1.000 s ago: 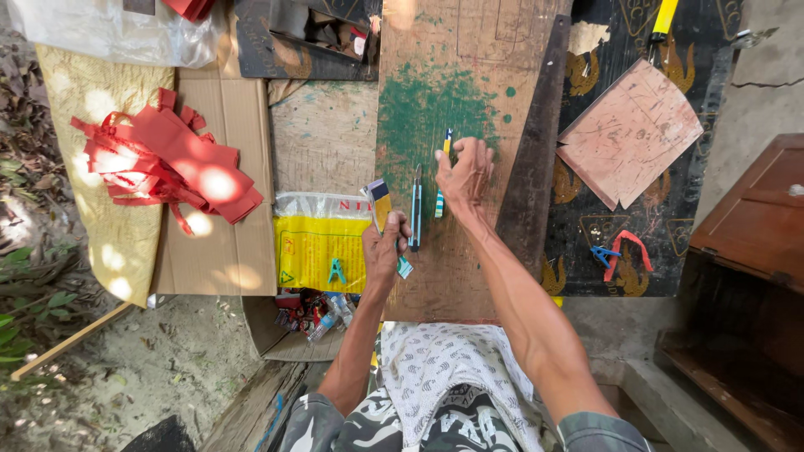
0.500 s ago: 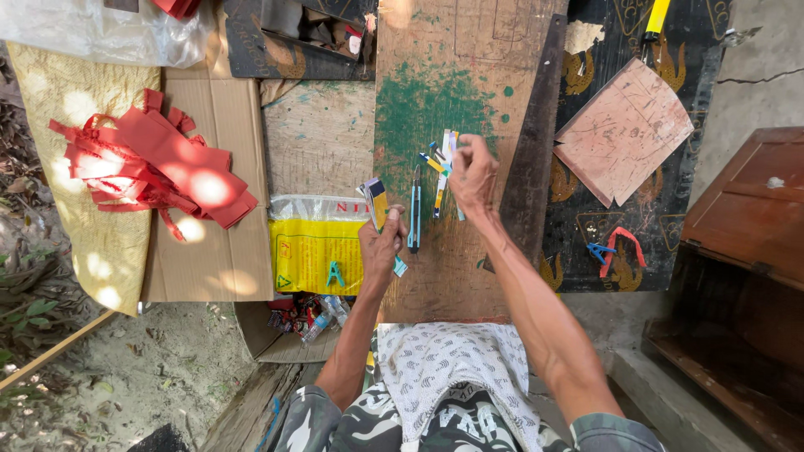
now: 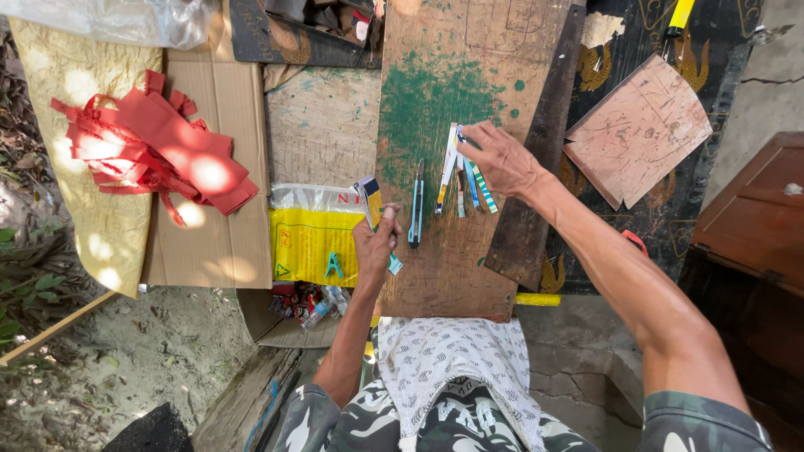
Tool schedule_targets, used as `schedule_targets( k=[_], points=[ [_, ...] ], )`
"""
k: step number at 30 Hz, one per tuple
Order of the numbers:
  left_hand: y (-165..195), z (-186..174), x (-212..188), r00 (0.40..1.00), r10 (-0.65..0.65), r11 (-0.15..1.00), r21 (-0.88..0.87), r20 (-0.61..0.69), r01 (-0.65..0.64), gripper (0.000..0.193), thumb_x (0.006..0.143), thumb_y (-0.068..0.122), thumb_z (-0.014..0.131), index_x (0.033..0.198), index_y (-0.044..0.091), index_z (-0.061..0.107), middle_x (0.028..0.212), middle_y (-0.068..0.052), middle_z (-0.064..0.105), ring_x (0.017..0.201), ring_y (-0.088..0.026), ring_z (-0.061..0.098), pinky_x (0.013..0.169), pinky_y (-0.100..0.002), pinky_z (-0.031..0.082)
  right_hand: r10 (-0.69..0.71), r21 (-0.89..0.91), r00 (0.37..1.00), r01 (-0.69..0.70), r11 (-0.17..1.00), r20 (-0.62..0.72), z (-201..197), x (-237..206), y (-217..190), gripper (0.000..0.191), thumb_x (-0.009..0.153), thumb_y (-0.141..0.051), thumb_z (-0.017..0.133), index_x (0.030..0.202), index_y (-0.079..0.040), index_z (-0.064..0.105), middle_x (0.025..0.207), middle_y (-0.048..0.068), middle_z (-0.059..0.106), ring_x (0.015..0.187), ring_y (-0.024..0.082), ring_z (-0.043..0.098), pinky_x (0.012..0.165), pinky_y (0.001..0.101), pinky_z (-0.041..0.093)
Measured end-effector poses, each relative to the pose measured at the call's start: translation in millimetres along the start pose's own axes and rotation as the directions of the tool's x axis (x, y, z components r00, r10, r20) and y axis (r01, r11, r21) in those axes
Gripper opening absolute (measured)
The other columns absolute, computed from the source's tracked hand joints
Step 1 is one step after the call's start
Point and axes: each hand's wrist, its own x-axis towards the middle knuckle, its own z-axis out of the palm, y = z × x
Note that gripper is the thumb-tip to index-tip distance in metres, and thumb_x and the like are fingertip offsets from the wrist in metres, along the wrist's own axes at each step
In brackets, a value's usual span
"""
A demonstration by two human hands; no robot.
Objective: The person cuts printed advertising paper into strips with a utility knife, using a long saw blade as a straightedge on a wooden board. They cut along the blade, fold and stack the cut strips, reposition the paper, and continue cutting more strips.
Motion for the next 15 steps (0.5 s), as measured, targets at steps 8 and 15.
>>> schedule_targets(
  k=[8,15],
  points=[
    [-23,28,-1,0.965,0.236,0.701,0.707,-0.111,-0.091,0.034,0.085,0.030,0.083,0.082,0.002,0.064,0.065,-0.002,0.058,0.058,-0.016,0.054,0.052,-0.037,0.044,-0.222,-0.054,0.956,0.236,0.970,0.193,-8,9,10,0.034,0.080,-0.006,0.065,0.112,-0.017,0.060,0.121,0.007,0.054,0.120,0.025,0.052,0.089,0.0406,0.046],
    [-45,33,4,0.864,0.503,0.459,0.839,0.025,-0.292,0.027,0.087,0.021,0.078,0.078,0.003,0.060,0.070,-0.006,0.055,0.062,-0.021,0.053,0.057,-0.043,0.043,-0.311,-0.076,0.946,0.318,0.945,0.092,-5,11,15,0.052,0.077,-0.004,0.064,0.127,-0.018,0.061,0.123,0.006,0.054,0.115,0.023,0.052,0.085,0.0383,0.046]
  ],
)
